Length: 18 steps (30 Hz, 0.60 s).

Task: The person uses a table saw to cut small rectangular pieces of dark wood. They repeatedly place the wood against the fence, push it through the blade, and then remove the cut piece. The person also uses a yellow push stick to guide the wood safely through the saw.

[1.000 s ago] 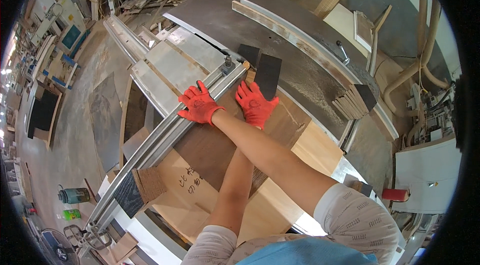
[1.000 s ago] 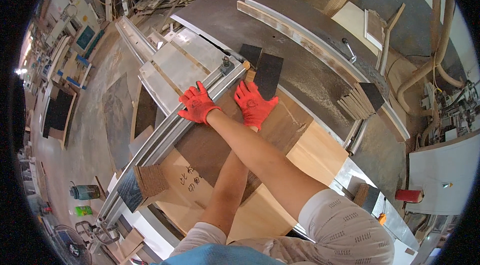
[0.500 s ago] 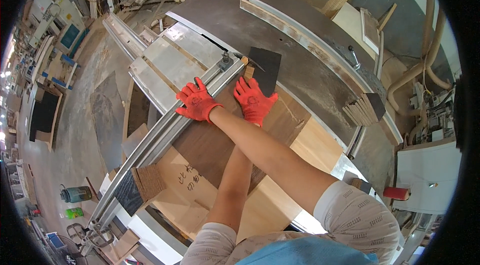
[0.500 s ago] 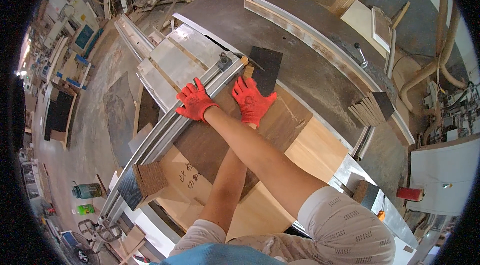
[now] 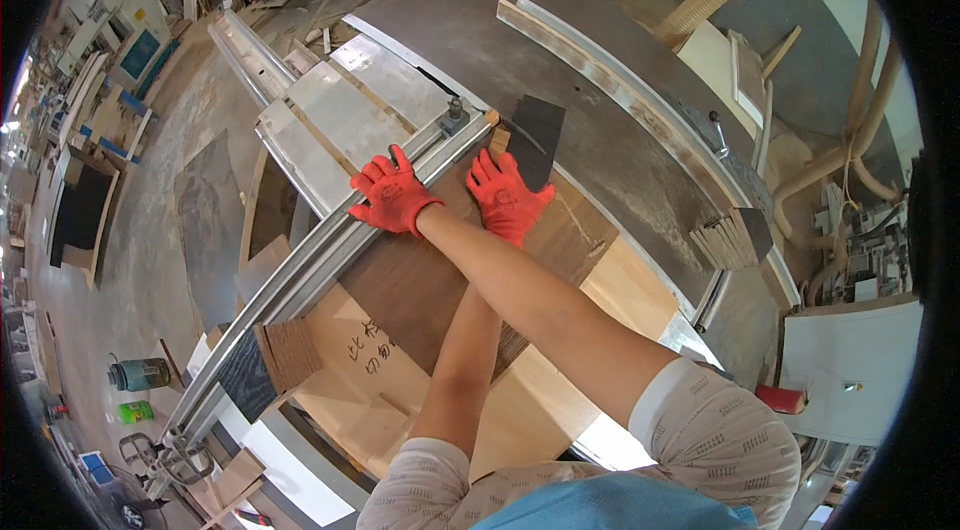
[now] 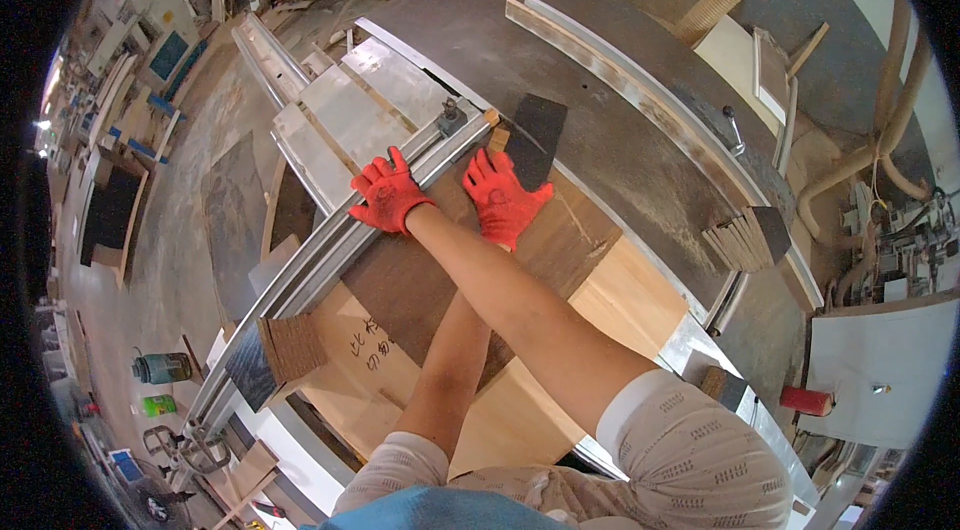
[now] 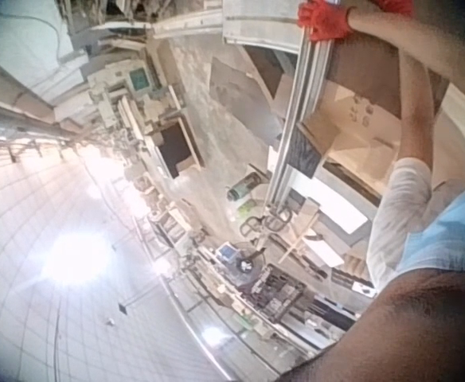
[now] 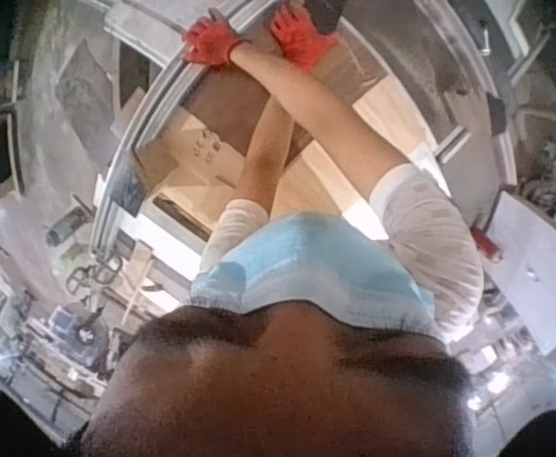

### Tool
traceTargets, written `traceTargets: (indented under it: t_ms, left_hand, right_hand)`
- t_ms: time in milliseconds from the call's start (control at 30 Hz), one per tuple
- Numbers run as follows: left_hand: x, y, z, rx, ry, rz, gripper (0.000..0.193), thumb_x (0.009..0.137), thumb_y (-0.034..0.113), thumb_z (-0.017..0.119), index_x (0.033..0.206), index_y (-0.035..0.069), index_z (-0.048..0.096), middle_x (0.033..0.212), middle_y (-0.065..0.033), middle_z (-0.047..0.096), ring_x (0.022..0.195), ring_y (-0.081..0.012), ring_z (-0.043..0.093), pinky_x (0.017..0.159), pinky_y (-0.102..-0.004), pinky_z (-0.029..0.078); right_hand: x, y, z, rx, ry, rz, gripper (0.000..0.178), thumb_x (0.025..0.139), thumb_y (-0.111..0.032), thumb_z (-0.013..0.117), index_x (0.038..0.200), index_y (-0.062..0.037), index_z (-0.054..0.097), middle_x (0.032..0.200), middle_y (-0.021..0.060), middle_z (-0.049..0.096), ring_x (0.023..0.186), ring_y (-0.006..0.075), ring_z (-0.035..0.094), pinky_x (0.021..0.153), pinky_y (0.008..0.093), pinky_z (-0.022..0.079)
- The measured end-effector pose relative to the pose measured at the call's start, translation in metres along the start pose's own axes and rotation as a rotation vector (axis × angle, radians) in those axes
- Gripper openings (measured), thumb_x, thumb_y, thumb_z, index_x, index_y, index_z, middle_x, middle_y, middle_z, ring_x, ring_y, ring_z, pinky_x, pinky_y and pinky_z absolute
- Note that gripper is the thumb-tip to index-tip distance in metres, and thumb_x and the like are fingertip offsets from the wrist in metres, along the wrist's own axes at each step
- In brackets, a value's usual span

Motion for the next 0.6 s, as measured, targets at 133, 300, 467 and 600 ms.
traceTargets:
  t_ms: [133, 300, 467, 600]
  left_hand:
    - [0.0022, 0.0014, -0.0013, -0.012, 0.015, 0.007, 0.093, 0.060, 0.059, 0.091, 0.126, 0.004, 0.054, 0.146, -0.0300, 0.051, 0.140, -0.0457, 0.042, 0.115, -0.0607, 0.030]
    - [0.0045, -0.0004, 0.0019, -0.026, -0.020, -0.007, 0.095, 0.061, 0.059, 0.090, 0.129, 0.004, 0.052, 0.150, -0.0298, 0.049, 0.142, -0.0451, 0.040, 0.117, -0.0616, 0.028]
    - [0.0042, -0.0044, 0.0037, -0.026, 0.003, -0.013, 0.096, 0.061, 0.059, 0.089, 0.131, 0.004, 0.052, 0.150, -0.0298, 0.048, 0.143, -0.0451, 0.040, 0.118, -0.0609, 0.028]
    - [0.0049, 0.0000, 0.0018, -0.031, 0.084, 0.017, 0.090, 0.058, 0.056, 0.092, 0.120, 0.003, 0.055, 0.145, -0.0309, 0.052, 0.139, -0.0471, 0.043, 0.114, -0.0625, 0.032]
  right_hand:
    - [0.0027, 0.0037, 0.0042, 0.000, -0.036, 0.007, 0.060, 0.096, -0.061, 0.060, 0.135, -0.0169, 0.066, 0.137, 0.0085, 0.061, 0.142, 0.0306, 0.044, 0.128, 0.0630, 0.007]
    - [0.0041, 0.0051, 0.0036, -0.001, -0.028, -0.007, 0.061, 0.096, -0.062, 0.058, 0.136, -0.0170, 0.066, 0.138, 0.0087, 0.061, 0.142, 0.0306, 0.044, 0.128, 0.0630, 0.007]
    - [0.0059, 0.0032, 0.0072, -0.004, -0.070, -0.006, 0.063, 0.096, -0.063, 0.058, 0.137, -0.0167, 0.066, 0.140, 0.0086, 0.060, 0.143, 0.0307, 0.044, 0.128, 0.0633, 0.007]
    - [0.0067, 0.0061, 0.0056, -0.003, -0.074, 0.003, 0.065, 0.095, -0.063, 0.059, 0.140, -0.0162, 0.064, 0.142, 0.0088, 0.060, 0.144, 0.0318, 0.043, 0.128, 0.0638, 0.007]
Point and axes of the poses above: each hand's wrist, its own x-axis towards the middle knuckle, its own z-axis out of the palm, y = z × x, the point moved 7 cm from there along x, towards the middle knuckle
